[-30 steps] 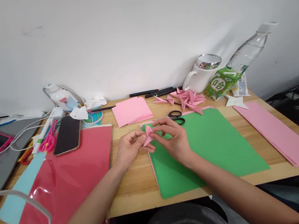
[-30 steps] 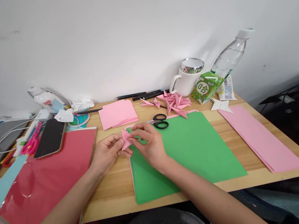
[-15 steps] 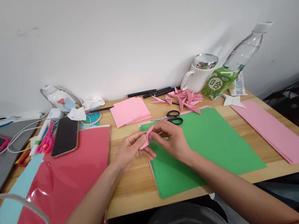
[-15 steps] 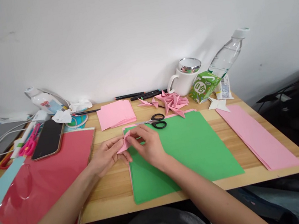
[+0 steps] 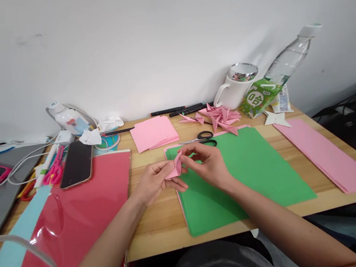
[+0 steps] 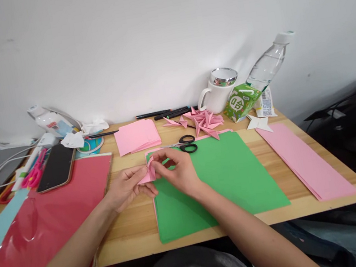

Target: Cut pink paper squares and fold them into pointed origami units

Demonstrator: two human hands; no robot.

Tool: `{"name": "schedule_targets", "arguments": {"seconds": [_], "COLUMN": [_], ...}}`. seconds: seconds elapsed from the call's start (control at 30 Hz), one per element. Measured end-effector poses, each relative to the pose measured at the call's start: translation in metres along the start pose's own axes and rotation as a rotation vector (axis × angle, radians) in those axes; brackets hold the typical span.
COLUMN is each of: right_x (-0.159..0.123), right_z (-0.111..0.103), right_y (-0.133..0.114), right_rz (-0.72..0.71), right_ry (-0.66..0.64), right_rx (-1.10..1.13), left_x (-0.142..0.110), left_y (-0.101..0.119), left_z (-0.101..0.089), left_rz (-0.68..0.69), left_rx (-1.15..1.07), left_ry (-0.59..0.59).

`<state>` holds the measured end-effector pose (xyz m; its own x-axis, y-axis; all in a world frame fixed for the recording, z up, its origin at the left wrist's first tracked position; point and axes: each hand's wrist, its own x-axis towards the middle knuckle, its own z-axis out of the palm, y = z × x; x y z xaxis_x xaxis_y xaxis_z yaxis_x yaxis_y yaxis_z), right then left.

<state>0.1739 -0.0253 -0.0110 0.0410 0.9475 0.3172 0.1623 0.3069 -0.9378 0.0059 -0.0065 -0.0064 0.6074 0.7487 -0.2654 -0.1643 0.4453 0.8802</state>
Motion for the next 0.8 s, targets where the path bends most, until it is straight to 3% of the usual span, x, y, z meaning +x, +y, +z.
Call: {"name": "schedule_targets", "arguments": {"seconds": [0.47,0.7,0.8], "right_x": [0.000,-0.001,-0.002], "right_z": [0.001,0.004,0.004], "right_y": [-0.004,-0.002,-0.001], "right_rz": [0.065,0.061,0.049], "right_ry": [0.036,-0.029,-0.001], "right_rx": [0.099,0.253,0.282], "left_x": [-0.001,-0.001,-0.002], "left_y": [-0.005,-0.004,-0.002], "left_z": [-0.002,0.005,0.009], "left_rz": [0.029,0.096,0.163], "left_rx": [0.120,0.233,0.278], "left_ry": [-0.034,0.117,0.166]}}
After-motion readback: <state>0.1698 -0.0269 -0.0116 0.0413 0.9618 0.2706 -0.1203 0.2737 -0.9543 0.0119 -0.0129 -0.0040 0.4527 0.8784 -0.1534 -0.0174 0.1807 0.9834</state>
